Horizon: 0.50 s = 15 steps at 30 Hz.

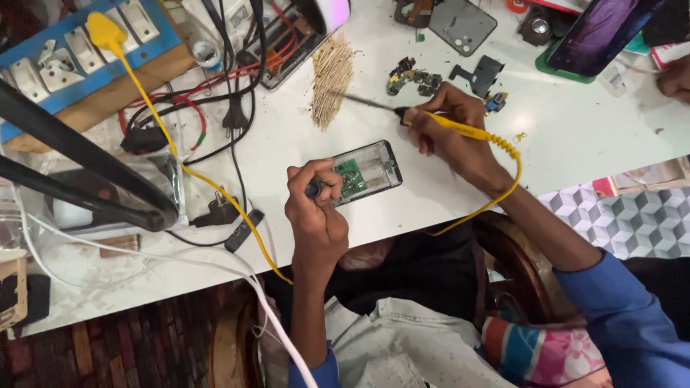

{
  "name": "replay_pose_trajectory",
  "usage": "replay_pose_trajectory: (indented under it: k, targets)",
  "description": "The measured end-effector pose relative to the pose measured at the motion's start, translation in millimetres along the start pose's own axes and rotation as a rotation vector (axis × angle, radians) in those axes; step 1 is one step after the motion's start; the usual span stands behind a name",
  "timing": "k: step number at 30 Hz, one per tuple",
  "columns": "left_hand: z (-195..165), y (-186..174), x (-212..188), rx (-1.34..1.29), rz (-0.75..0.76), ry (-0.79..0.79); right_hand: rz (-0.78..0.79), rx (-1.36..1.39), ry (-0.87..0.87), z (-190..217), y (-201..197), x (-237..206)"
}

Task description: The person uses a soldering iron and a screwdriver to work on a small circuit board placed on a smartphone. They repeatedly apply the soldering iron to different points on the board while holding it steady with the screwdriver.

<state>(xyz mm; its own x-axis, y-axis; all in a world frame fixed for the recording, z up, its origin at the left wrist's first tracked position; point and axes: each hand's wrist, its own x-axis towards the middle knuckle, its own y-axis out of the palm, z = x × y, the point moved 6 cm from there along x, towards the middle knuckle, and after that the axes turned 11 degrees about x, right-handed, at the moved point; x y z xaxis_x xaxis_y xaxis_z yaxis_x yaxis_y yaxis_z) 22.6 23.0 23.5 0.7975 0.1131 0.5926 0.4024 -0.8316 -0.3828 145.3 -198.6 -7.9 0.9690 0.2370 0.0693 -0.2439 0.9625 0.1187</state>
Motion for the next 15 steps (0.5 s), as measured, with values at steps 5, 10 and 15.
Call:
replay_pose_trajectory:
  k: [5,10,15]
  targets:
    - [1.9,1.8,-0.5,0.007,-0.030,0.012,-0.012,-0.002,0.015,0.1,-3.6,-1.0]
    - [-0.3,1.5,4.5,0.002,-0.027,0.024,-0.058,0.029,0.029,2.4,-5.9,-1.0]
    - [0.8,0.9,3.3,-0.011,-0.015,0.005,-0.023,0.034,0.072,-3.2,-5.0,-0.6]
